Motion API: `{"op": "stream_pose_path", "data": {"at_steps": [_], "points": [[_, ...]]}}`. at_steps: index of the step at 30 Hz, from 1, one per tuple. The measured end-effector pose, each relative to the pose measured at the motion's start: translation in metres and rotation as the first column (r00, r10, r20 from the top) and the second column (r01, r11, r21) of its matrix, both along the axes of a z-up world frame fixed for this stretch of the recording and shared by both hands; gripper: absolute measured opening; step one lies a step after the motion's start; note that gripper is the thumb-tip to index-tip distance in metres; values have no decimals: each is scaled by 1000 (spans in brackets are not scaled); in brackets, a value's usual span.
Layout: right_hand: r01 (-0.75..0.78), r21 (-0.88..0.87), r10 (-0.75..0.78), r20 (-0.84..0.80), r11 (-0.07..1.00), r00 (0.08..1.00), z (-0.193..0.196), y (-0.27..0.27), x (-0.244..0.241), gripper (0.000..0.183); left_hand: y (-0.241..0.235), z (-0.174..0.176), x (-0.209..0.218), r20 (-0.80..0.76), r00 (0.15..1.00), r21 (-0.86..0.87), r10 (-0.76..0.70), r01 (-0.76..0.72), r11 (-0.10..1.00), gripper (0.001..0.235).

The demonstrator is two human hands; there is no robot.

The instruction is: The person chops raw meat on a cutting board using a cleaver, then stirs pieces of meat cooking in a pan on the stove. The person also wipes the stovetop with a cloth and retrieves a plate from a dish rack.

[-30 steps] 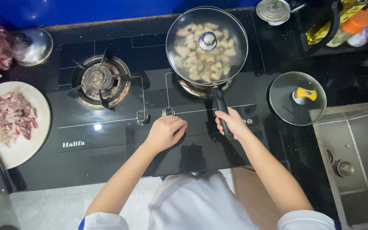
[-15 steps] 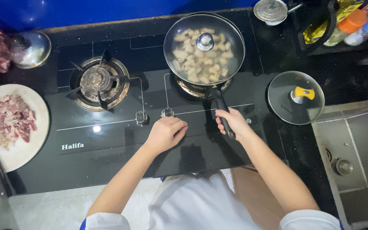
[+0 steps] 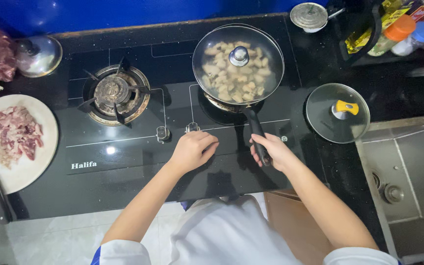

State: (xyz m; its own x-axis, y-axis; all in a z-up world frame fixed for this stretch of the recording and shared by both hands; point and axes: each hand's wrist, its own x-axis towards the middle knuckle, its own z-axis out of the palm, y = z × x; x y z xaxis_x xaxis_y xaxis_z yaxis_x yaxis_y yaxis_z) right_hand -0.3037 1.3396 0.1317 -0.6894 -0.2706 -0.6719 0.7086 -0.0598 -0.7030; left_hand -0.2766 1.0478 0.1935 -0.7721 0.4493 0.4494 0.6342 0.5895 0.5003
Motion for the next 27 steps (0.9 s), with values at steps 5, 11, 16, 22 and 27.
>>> {"op": "stream_pose_path", "data": {"at_steps": [5,11,16,22,27], "points": [[-36,453,196,-312,891,930,22,40,-8,31,5,8,5,-27,1000,-12,13,-13,1000,9],[95,332,196,-738,939,646,76,40,-56,22,6,32,9,-97,987,-25,125,-128,991,10],[-209,350,408,-791,913,456,114,-65,-58,22,-37,50,60,-129,934,-74,334,-345,936,13],[-490,633,764,-635,599,115,133,-203,3,25,-151,58,183,-76,792,-46,606,-609,791,15],[-569,650,735,-669,505,-112,111,-333,61,25,-245,45,313,31,599,-91,800,-795,599,14]]}}
